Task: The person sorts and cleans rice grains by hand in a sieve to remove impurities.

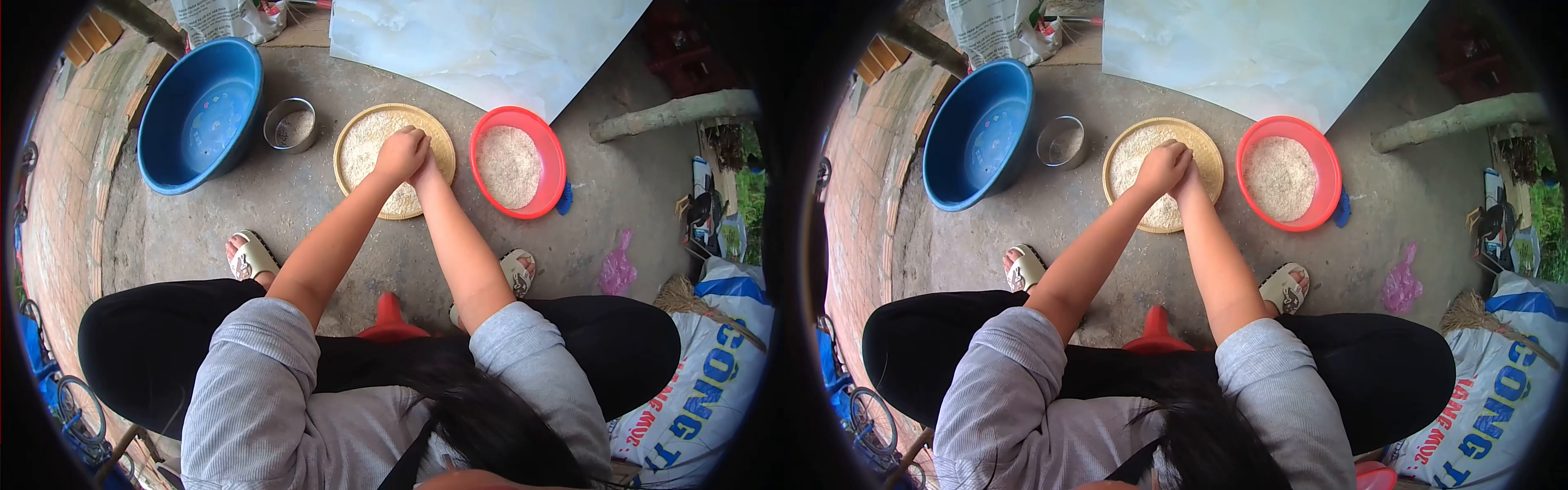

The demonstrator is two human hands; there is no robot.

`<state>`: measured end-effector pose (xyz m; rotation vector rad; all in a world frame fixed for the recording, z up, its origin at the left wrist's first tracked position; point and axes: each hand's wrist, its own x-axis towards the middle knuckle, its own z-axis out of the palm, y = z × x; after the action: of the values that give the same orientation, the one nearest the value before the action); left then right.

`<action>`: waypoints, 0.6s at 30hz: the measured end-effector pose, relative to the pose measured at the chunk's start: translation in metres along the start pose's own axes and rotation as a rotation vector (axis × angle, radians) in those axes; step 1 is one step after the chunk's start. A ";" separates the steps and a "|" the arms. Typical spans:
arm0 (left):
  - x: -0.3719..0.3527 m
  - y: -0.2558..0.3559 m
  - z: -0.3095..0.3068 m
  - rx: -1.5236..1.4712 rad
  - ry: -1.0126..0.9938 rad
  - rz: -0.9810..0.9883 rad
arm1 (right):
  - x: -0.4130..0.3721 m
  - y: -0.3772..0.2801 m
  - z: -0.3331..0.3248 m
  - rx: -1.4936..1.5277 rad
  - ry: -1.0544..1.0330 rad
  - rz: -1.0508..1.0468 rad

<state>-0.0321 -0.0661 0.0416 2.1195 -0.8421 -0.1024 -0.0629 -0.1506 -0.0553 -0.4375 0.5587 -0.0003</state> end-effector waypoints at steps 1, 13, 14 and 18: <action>-0.001 0.002 -0.004 0.009 -0.036 0.022 | 0.002 0.001 -0.001 -0.018 0.003 -0.029; -0.011 -0.118 -0.093 0.089 1.145 -0.984 | -0.009 -0.009 0.023 -0.283 0.340 0.032; -0.014 -0.129 -0.103 0.039 1.189 -1.087 | -0.010 -0.009 0.026 -0.362 0.336 0.020; -0.029 -0.191 -0.115 -0.462 0.784 -1.195 | -0.017 -0.009 0.051 -0.472 0.341 0.042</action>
<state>0.0872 0.1102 -0.0290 1.6982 0.8655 -0.0596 -0.0500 -0.1367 -0.0043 -0.8947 0.9085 0.1003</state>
